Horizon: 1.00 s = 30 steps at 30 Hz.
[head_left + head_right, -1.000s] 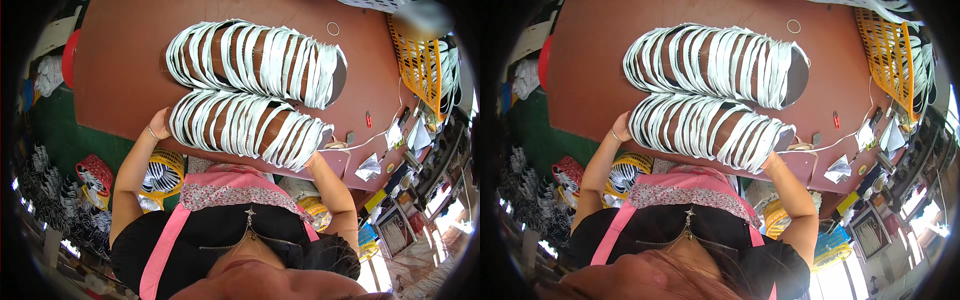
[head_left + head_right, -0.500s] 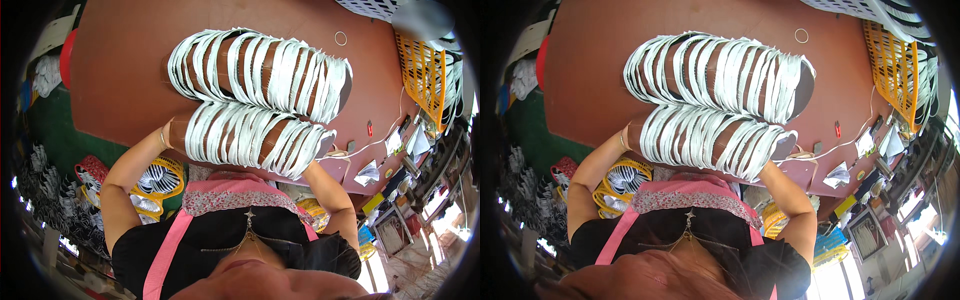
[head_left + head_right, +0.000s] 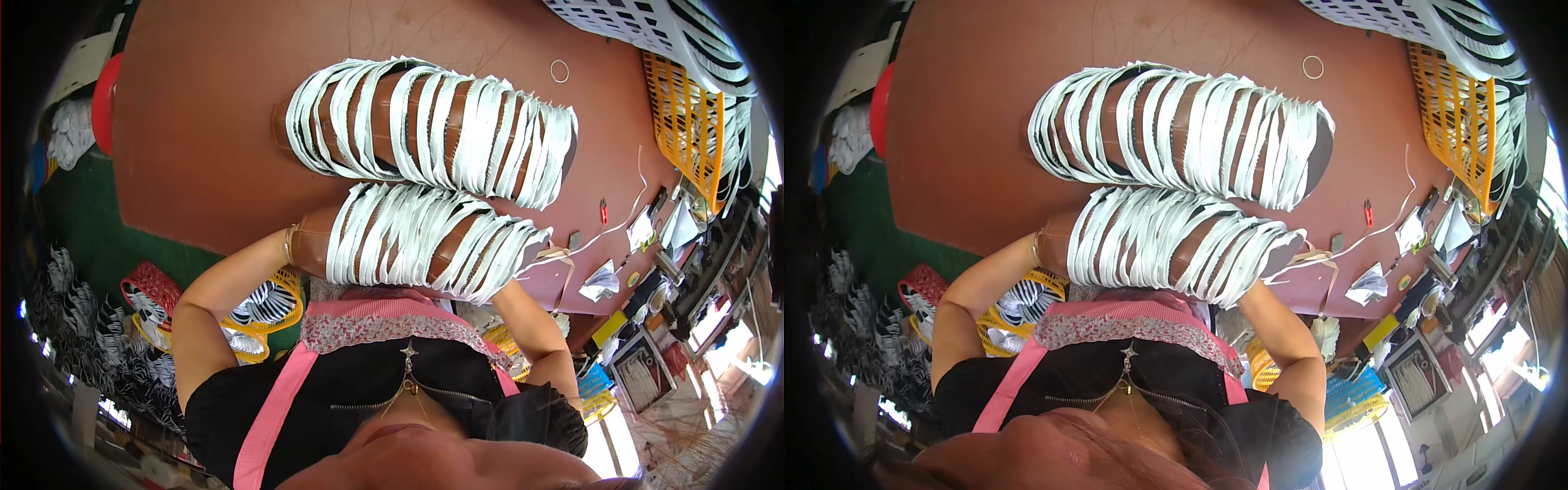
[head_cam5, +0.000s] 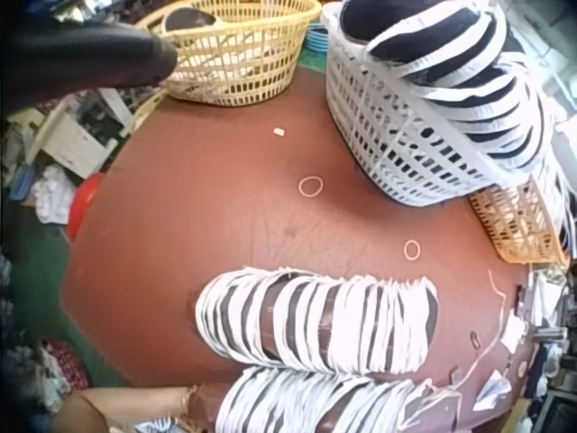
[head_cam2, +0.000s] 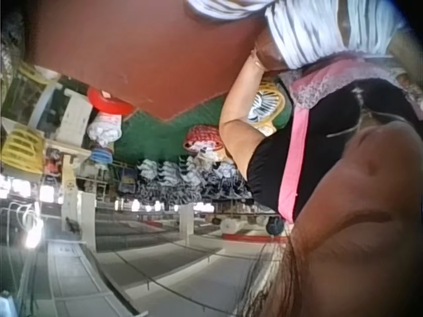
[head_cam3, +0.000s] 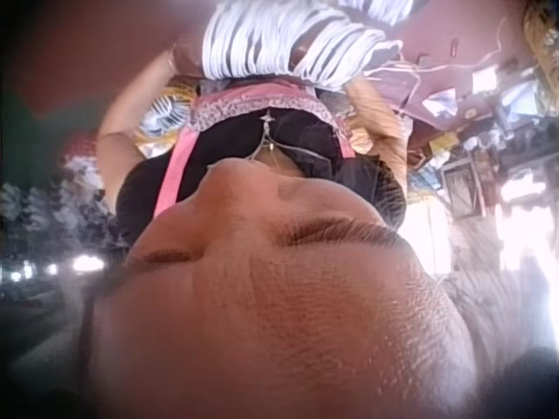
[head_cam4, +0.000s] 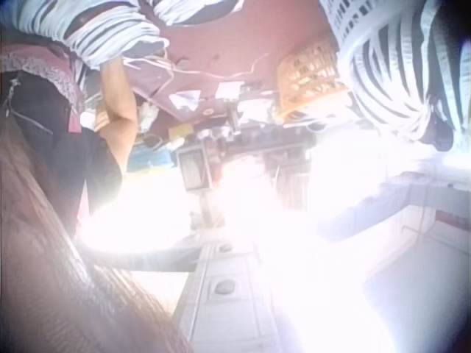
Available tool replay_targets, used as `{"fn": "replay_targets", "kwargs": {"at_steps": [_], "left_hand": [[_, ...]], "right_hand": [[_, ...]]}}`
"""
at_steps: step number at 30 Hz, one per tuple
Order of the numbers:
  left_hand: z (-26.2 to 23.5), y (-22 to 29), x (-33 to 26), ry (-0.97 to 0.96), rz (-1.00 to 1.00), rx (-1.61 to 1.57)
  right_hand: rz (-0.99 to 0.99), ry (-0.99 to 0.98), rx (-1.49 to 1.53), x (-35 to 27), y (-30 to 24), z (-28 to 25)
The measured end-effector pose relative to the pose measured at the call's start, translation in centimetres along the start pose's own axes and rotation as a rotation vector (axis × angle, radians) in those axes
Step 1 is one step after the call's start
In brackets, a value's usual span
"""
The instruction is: The recorder organizes shoe components, writes on a document, and then sands or cleans the edges of shoe upper components at a workstation.
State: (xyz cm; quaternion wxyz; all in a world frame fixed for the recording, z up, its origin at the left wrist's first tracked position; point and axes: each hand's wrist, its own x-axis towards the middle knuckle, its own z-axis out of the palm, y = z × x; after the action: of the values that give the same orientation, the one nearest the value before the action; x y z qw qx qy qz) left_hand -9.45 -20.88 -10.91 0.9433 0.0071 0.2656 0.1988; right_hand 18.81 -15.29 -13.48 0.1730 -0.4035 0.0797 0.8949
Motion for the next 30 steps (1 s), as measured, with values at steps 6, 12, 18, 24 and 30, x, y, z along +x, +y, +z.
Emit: {"fn": "replay_targets", "kwargs": {"at_steps": [6, 12, 18, 24, 30], "left_hand": [[-0.5, -0.1, 0.6, 0.035, 0.047, -0.048], [0.2, -1.1, 1.0, 0.063, 0.079, -0.112], [-0.3, -1.7, 0.2, 0.085, 0.057, -0.173], [-1.1, -2.0, 0.2, 0.129, 0.075, -0.229], [-0.7, -2.6, 1.0, 0.165, 0.105, -0.284]], "right_hand": [[0.011, -0.002, -0.041, 2.7, 1.0, 1.3], [0.025, 0.016, -0.073, 4.4, 1.8, 1.7], [0.022, 0.055, -0.059, 4.6, 3.8, 1.7], [0.037, 0.063, -0.073, 5.1, 5.5, 2.5], [0.051, 0.072, -0.103, 5.8, 6.6, 3.3]]}}
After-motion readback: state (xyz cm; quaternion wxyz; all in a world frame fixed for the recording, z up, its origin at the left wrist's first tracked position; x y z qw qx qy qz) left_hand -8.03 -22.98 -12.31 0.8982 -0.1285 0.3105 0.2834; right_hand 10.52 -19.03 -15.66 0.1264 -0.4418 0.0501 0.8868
